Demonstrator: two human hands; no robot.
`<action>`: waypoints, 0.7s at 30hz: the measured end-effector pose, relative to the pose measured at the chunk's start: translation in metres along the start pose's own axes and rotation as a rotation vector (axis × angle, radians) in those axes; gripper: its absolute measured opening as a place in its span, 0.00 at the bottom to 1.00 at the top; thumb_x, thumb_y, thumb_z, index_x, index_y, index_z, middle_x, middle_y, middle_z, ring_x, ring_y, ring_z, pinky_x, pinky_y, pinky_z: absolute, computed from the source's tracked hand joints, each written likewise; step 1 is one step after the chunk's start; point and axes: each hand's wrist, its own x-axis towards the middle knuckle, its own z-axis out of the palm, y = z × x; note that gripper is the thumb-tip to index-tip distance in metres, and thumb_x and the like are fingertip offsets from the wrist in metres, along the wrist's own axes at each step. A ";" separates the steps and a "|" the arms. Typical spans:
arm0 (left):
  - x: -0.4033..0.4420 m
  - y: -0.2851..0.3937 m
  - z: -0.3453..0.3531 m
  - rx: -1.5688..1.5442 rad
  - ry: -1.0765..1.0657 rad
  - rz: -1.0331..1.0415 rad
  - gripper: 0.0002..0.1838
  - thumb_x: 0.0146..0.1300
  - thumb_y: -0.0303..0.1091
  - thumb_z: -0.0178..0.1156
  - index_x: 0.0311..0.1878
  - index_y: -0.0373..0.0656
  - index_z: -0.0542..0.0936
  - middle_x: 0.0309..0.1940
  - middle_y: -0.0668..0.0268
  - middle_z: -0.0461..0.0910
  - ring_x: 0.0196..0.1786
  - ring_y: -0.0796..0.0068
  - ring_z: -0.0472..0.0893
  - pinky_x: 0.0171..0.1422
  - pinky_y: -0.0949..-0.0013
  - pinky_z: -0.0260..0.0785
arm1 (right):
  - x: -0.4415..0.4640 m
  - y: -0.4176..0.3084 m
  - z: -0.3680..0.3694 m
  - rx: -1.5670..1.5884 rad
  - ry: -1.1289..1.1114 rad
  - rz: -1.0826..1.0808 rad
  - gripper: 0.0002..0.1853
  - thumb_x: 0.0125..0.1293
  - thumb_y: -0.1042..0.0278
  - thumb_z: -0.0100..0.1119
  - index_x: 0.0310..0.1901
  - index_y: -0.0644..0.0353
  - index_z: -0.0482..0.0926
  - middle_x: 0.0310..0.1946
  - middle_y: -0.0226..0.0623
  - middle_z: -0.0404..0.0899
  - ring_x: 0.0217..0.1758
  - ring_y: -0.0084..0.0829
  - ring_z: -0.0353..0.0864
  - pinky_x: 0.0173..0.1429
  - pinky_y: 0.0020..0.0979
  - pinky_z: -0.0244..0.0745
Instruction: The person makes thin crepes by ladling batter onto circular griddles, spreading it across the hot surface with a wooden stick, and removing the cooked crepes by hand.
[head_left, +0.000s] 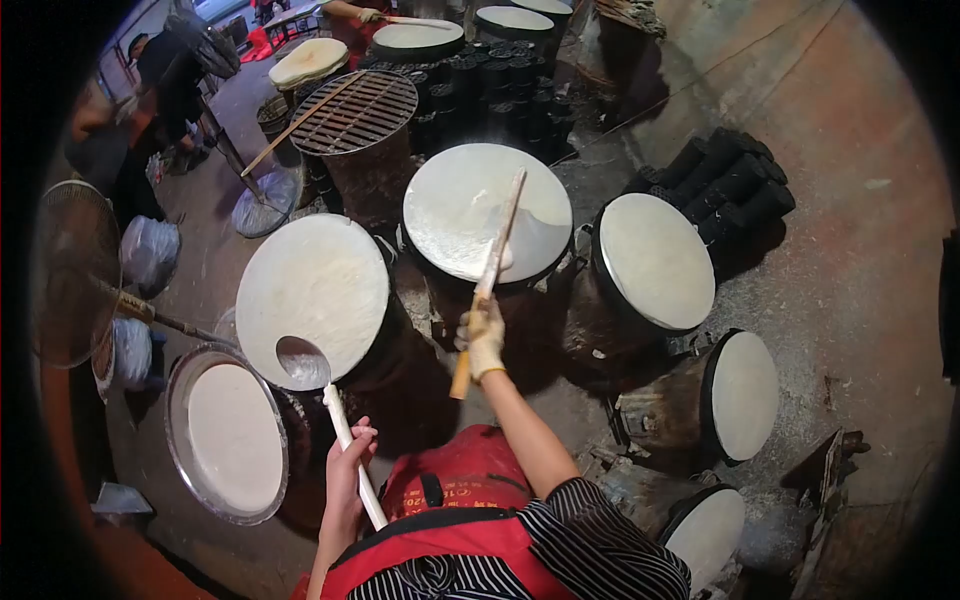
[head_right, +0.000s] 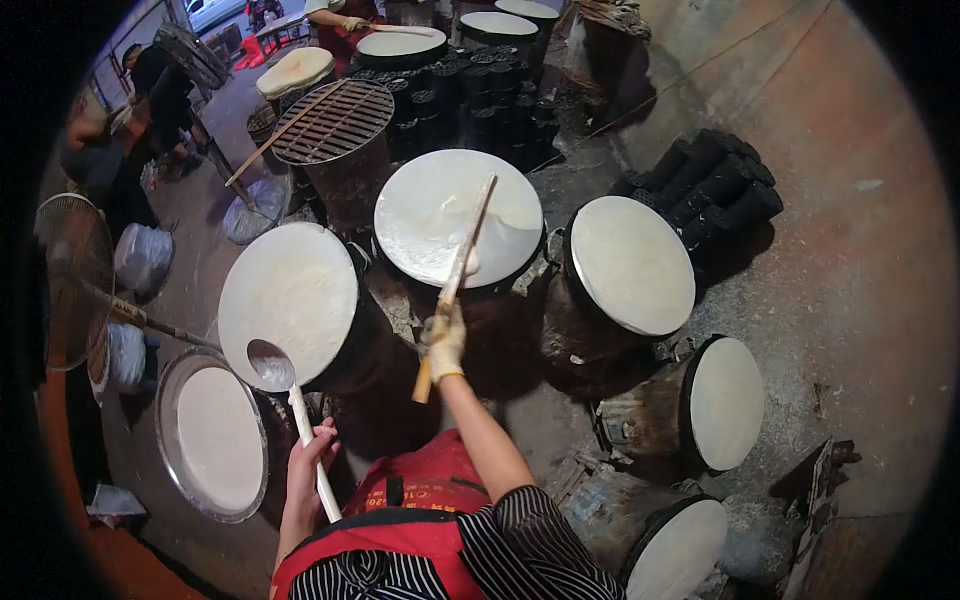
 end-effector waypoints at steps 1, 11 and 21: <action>0.001 0.001 0.009 0.003 -0.009 0.010 0.06 0.63 0.27 0.62 0.42 0.39 0.81 0.58 0.61 0.73 0.48 0.80 0.77 0.53 0.78 0.70 | -0.003 0.005 0.019 -0.002 0.019 -0.053 0.22 0.63 0.33 0.52 0.38 0.46 0.73 0.17 0.28 0.70 0.10 0.28 0.63 0.14 0.31 0.56; 0.023 -0.011 0.082 0.012 -0.030 0.006 0.06 0.64 0.28 0.61 0.43 0.40 0.82 0.56 0.65 0.75 0.54 0.79 0.76 0.55 0.77 0.70 | -0.009 -0.092 -0.104 -0.201 -0.219 0.223 0.27 0.67 0.49 0.54 0.67 0.30 0.63 0.22 0.30 0.74 0.10 0.25 0.62 0.12 0.30 0.56; 0.042 -0.024 0.167 0.060 -0.076 0.013 0.07 0.64 0.30 0.61 0.44 0.41 0.81 0.51 0.67 0.76 0.51 0.81 0.76 0.54 0.77 0.70 | 0.023 -0.123 -0.127 -0.352 -0.330 0.533 0.20 0.62 0.38 0.54 0.32 0.48 0.74 0.15 0.30 0.70 0.09 0.28 0.61 0.11 0.31 0.52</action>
